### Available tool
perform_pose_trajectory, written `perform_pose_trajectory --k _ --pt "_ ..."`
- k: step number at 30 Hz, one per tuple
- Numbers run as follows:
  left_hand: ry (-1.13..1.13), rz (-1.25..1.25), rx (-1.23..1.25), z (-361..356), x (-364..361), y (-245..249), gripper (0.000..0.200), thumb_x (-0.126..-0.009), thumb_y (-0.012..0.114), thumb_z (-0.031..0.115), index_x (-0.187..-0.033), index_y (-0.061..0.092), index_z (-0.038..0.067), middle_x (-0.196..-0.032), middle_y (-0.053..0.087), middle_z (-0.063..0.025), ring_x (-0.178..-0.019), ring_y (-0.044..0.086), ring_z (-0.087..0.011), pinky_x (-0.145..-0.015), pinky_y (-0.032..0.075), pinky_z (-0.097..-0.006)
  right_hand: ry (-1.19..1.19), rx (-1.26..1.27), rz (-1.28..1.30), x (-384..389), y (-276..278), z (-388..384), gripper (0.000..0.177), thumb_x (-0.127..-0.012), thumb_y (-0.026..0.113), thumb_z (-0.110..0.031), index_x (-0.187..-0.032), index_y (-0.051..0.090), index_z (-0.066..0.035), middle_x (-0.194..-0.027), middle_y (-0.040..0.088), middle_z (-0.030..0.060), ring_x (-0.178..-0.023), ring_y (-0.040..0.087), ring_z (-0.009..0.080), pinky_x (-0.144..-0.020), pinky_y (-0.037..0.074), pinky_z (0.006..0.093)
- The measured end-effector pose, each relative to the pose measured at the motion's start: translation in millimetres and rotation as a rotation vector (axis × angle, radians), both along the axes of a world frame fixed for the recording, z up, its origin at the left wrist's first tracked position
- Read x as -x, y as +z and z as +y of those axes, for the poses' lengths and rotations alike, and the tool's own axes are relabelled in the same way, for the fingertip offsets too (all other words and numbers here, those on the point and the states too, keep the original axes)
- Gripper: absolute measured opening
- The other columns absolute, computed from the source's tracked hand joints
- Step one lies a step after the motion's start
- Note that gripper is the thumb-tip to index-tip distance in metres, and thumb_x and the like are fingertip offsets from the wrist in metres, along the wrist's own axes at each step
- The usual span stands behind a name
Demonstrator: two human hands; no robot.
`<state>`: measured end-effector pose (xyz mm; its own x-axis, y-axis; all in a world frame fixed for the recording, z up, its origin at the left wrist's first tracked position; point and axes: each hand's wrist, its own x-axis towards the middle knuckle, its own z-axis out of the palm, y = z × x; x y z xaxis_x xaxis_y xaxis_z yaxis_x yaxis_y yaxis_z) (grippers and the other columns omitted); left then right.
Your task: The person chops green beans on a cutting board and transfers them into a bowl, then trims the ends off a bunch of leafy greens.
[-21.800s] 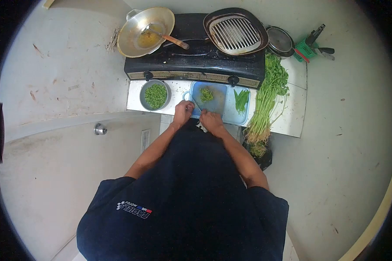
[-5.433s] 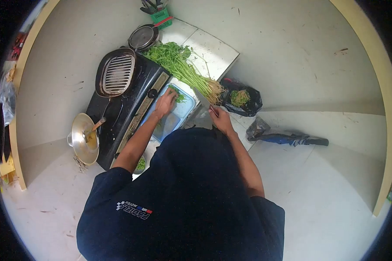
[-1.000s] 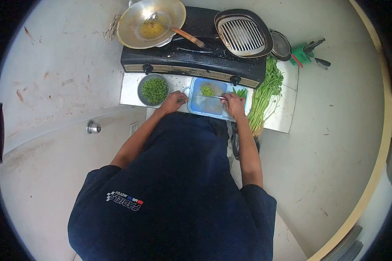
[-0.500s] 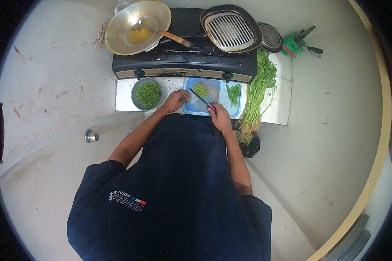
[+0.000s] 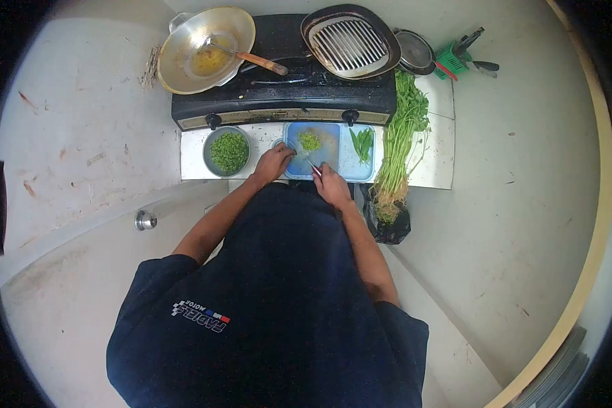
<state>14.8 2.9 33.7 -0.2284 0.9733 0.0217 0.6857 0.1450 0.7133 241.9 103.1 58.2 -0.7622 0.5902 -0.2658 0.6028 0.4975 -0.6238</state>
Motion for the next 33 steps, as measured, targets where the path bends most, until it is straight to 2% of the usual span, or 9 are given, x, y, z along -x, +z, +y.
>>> perform_pose_trajectory --k 4,16,27,33 --pt "-0.001 0.017 -0.013 -1 -1 -3 0.017 -0.094 0.063 0.009 -0.107 0.073 0.007 -0.095 0.061 -0.0148 -0.084 0.067 -0.0377 -0.076 0.056 -0.0474 0.04 -0.011 -0.077 1 2 -2 0.029 -0.104 0.054 -0.027 -0.109 0.049 0.002 -0.093 0.069 0.0307 -0.082 0.067 0.0512 -0.071 0.055 0.0562" --pt "-0.02 0.06 -0.001 -2 -2 0 0.02 -0.093 0.063 0.007 -0.11 0.072 0.008 -0.092 0.06 -0.0151 -0.083 0.067 -0.0369 -0.074 0.056 -0.0472 0.07 -0.152 -0.086 9 -4 -5 0.03 -0.104 0.051 -0.029 -0.109 0.051 0.0 -0.095 0.07 0.0267 -0.079 0.069 0.0479 -0.069 0.057 0.0546" --pt "-0.002 0.073 0.026 -2 -5 -5 0.023 -0.094 0.06 0.008 -0.114 0.071 0.009 -0.095 0.06 -0.0153 -0.086 0.067 -0.0376 -0.076 0.057 -0.0472 0.072 -0.136 -0.113 2 1 -4 0.027 -0.104 0.051 -0.026 -0.109 0.055 0.0 -0.1 0.07 0.0245 -0.081 0.069 0.047 -0.071 0.057 0.0543" --pt "0.02 0.052 0.021 -3 -7 -3 0.02 -0.094 0.061 0.008 -0.111 0.072 0.008 -0.096 0.061 -0.0148 -0.086 0.067 -0.0373 -0.076 0.057 -0.0466 0.066 -0.126 -0.128 16 -4 -4 0.027 -0.102 0.053 -0.025 -0.111 0.058 0.0 -0.1 0.071 0.0249 -0.085 0.069 0.0471 -0.075 0.056 0.0549"
